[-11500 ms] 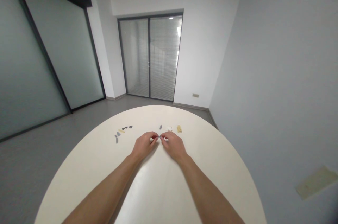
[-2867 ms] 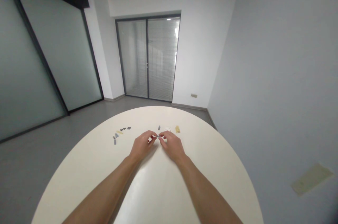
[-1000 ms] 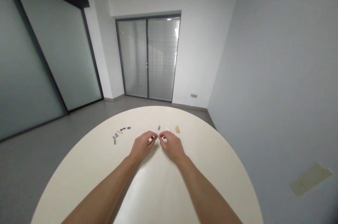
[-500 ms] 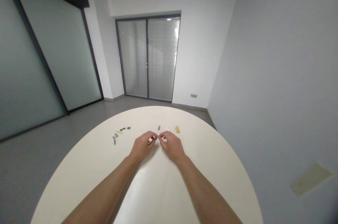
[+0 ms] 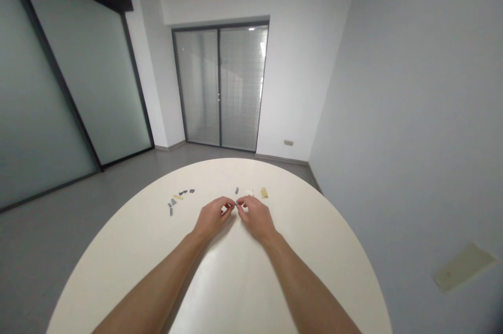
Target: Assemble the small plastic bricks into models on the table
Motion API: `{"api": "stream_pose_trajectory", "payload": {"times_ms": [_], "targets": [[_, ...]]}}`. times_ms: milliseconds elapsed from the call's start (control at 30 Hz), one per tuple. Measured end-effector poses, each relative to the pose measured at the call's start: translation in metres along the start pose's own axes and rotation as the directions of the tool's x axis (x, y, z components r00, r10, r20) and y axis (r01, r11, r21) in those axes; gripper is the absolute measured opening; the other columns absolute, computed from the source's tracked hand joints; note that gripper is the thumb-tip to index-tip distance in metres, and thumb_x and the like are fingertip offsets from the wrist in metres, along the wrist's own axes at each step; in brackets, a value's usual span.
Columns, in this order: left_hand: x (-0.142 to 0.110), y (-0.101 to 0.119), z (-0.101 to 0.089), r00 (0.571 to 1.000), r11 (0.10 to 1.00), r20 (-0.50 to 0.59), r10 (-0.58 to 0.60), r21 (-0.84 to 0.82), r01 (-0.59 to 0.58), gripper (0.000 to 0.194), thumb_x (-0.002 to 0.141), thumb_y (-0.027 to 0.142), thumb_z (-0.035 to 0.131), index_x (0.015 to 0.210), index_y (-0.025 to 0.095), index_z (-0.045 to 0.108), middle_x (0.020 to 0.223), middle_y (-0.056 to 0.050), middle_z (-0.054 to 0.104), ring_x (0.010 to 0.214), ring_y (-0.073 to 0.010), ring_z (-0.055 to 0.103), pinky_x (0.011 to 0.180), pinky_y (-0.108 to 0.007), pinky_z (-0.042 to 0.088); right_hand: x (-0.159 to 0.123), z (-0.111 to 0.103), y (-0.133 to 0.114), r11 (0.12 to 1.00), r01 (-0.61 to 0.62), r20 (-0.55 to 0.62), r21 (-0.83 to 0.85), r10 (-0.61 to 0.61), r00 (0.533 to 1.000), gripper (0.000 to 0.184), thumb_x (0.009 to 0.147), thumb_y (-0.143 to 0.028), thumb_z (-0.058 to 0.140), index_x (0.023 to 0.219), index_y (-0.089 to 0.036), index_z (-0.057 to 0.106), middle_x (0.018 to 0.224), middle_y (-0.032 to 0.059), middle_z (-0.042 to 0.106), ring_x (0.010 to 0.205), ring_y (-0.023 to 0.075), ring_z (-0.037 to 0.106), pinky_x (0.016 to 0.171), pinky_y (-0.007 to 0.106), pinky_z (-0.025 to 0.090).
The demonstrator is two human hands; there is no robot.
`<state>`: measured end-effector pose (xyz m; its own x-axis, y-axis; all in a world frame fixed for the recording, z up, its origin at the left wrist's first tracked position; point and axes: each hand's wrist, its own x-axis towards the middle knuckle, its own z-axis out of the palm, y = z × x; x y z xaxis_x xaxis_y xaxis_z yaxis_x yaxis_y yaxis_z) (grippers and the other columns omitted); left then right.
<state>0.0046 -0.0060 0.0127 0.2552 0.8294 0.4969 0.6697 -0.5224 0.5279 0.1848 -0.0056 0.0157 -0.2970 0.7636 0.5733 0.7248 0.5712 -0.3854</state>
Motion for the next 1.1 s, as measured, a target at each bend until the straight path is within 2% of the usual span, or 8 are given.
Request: {"api": "stream_pose_trajectory", "payload": {"times_ms": [767,1100], "targets": [[-0.0008,0.0011,-0.0010,0.998,0.999,0.044,-0.047,-0.003,0.047,0.020,0.086,0.022,0.052,0.098,0.026,0.067,0.098,0.001,0.072,0.089,-0.0149,0.066,0.076,-0.024,0.050,-0.0006,0.0016,0.0004,0.999,-0.022,0.031,-0.024,0.023,0.999,0.012,0.093,-0.025,0.056,0.099,-0.025,0.066,0.097,0.0005,0.071,0.095,0.0166,0.062,0.082,0.027,0.045],[-0.0004,-0.0001,-0.0007,0.997,0.999,0.061,-0.048,0.029,0.046,0.019,0.089,0.028,0.051,0.097,0.026,0.068,0.095,0.001,0.073,0.087,-0.0157,0.067,0.074,-0.025,0.049,-0.0012,0.0006,-0.0005,0.999,-0.045,0.043,-0.016,0.046,0.998,0.011,0.091,-0.025,0.057,0.098,-0.025,0.065,0.097,0.0004,0.070,0.095,0.0166,0.062,0.083,0.028,0.045]]}}
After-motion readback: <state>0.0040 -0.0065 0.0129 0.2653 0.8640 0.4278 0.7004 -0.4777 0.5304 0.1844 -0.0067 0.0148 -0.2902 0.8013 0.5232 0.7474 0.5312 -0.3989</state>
